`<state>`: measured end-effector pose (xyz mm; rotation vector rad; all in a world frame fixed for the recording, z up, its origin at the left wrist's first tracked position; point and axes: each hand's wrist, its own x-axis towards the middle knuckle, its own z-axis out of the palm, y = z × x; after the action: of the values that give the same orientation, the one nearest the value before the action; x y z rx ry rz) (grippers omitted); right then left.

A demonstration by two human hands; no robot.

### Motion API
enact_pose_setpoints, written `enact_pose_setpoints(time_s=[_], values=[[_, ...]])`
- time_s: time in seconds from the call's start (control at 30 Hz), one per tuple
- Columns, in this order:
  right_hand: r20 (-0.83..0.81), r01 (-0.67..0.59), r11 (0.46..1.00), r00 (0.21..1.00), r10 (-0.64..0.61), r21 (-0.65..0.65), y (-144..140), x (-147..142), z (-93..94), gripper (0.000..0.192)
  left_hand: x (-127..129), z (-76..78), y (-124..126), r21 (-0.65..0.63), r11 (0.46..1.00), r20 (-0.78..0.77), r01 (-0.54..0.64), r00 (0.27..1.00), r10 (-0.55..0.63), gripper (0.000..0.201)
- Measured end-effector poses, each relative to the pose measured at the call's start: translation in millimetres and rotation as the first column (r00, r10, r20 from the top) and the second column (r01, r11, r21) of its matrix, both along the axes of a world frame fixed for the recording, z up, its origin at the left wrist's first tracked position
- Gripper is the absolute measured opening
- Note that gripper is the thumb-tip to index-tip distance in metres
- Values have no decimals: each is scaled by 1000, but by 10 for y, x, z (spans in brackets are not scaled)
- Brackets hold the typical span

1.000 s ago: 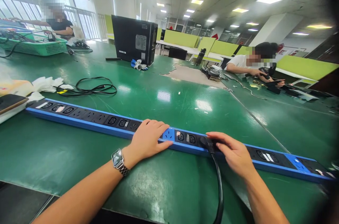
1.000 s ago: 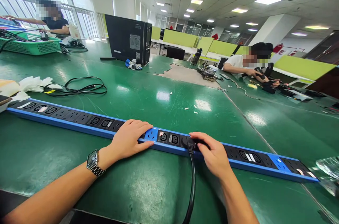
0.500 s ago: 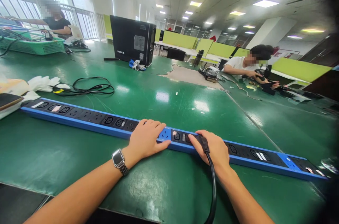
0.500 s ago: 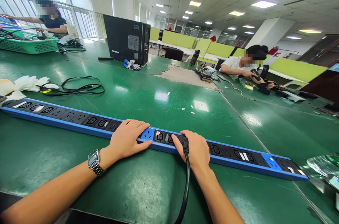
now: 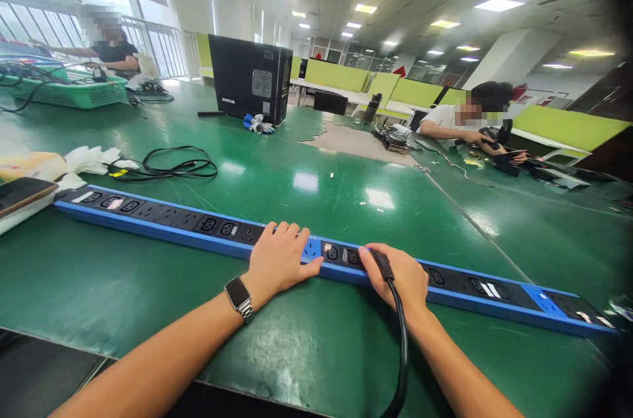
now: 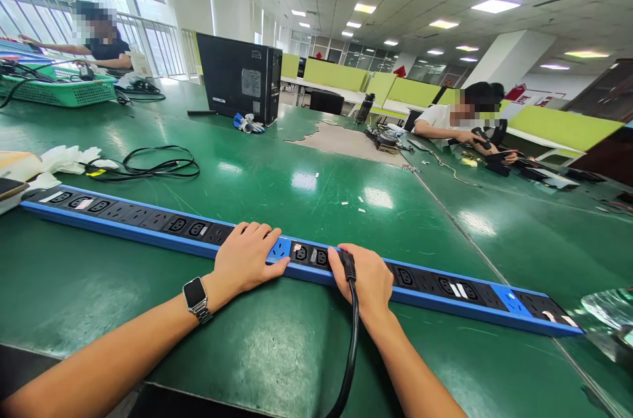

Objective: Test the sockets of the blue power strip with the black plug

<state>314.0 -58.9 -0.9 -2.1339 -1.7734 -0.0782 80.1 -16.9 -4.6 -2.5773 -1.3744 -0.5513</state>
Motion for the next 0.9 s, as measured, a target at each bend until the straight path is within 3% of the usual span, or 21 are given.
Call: enact_pose_setpoints(time_s=[0.17, 0.27, 0.37, 0.47, 0.6, 0.73, 0.9], values=[[-37, 34, 997, 999, -37, -75, 33, 1, 58, 41, 8, -2, 0, 22, 1000, -15, -14, 1000, 15, 51], [-47, 0, 999, 999, -2, -43, 29, 9, 30, 41, 4, -5, 3, 34, 999, -19, -8, 1000, 9, 49], [-84, -36, 993, 995, 45, 109, 13, 8, -54, 43, 3, -2, 0, 27, 1000, -19, -4, 1000, 4, 50], [-129, -23, 954, 990, 64, 298, 2, -2, -146, 44, 6, 2, -5, 26, 1000, -19, -7, 1000, 7, 50], [-332, 115, 908, 943, 28, 402, -4, -3, -200, 43, 7, -2, -6, 36, 999, -21, -13, 1000, 14, 50], [-530, 245, 875, 848, 15, 417, 1, 12, -192, 44, 0, -6, -5, 39, 999, -9, -8, 1000, 9, 48], [-516, 244, 901, 856, -27, 357, -3, -6, -162, 49, -13, -4, -3, 31, 1000, 16, -4, 1000, 3, 48]])
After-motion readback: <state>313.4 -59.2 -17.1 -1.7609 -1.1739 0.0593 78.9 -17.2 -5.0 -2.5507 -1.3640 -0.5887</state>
